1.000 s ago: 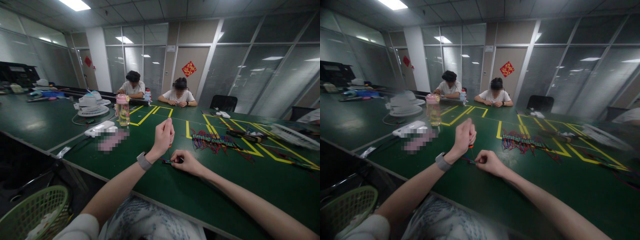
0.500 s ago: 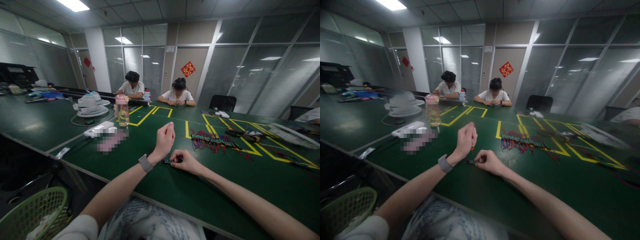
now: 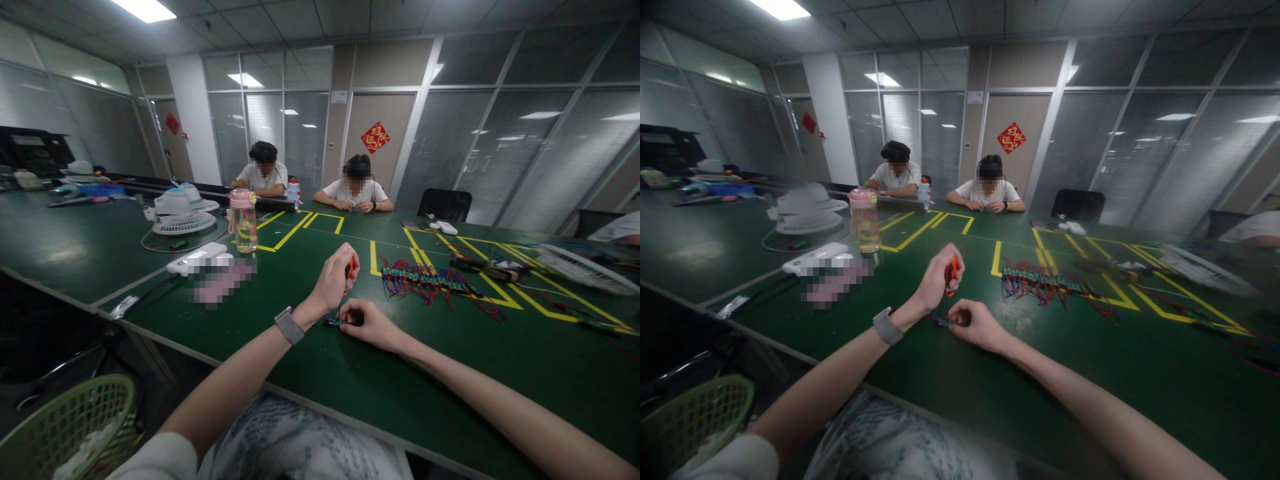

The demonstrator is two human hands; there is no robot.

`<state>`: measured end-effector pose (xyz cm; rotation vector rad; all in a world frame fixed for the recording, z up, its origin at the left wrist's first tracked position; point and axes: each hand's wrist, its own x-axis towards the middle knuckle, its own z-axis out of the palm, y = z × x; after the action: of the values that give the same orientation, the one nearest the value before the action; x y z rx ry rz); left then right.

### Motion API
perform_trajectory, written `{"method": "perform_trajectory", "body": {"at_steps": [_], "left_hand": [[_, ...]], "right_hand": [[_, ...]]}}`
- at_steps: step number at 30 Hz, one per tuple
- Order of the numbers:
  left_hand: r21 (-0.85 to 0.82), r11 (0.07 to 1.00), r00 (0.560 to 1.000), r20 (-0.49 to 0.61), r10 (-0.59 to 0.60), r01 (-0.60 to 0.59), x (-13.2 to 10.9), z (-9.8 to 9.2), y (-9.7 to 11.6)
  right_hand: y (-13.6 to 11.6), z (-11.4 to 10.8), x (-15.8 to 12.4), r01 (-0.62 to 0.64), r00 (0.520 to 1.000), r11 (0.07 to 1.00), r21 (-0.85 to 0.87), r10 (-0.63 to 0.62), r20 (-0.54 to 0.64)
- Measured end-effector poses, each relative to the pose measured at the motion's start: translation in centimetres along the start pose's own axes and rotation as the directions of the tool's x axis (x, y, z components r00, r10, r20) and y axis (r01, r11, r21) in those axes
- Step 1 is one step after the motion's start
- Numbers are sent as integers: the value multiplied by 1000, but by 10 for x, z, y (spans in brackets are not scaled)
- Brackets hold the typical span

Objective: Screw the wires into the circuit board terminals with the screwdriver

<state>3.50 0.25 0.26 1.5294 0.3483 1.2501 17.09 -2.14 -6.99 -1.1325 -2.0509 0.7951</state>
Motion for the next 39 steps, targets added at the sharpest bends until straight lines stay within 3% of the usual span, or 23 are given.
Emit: {"method": "perform_trajectory", "body": {"at_steps": [4,8,13,17,19,22,26,28,31,33,37,39], "left_hand": [[33,998,997,54,52,-54,0,-10,2],[215,970,994,13,110,-110,-3,-20,4],[350,921,984,24,177,-174,-9,-17,10],[130,985,985,146,93,-112,-9,-16,14],[89,993,987,146,61,-74,-8,-18,13],[220,968,993,60,106,-117,-8,-19,10],[507,831,959,-27,282,-230,-12,-16,13],[464,853,964,6,267,-239,-13,-15,15],[192,973,987,115,109,-130,-12,-17,15],[115,991,989,136,54,-70,-11,-18,13],[361,916,981,-21,195,-175,-12,-18,10],[489,841,960,-31,279,-229,-13,-16,12]], "right_hand": [[0,6,-3,47,996,997,-62,-51,-68],[3,7,-8,56,991,988,-143,-72,-109],[4,6,-10,99,987,976,-194,-121,-106],[1,6,-10,107,987,971,-212,-129,-91],[1,6,-9,102,989,973,-208,-121,-81],[3,6,-8,100,990,978,-183,-116,-77],[6,6,-8,101,989,982,-159,-117,-91],[6,6,-8,99,989,984,-147,-114,-95],[6,6,-8,104,988,985,-140,-118,-96],[7,6,-8,102,988,985,-138,-116,-98],[7,7,-8,104,988,985,-138,-118,-100],[7,7,-8,100,989,986,-132,-113,-99]]}}
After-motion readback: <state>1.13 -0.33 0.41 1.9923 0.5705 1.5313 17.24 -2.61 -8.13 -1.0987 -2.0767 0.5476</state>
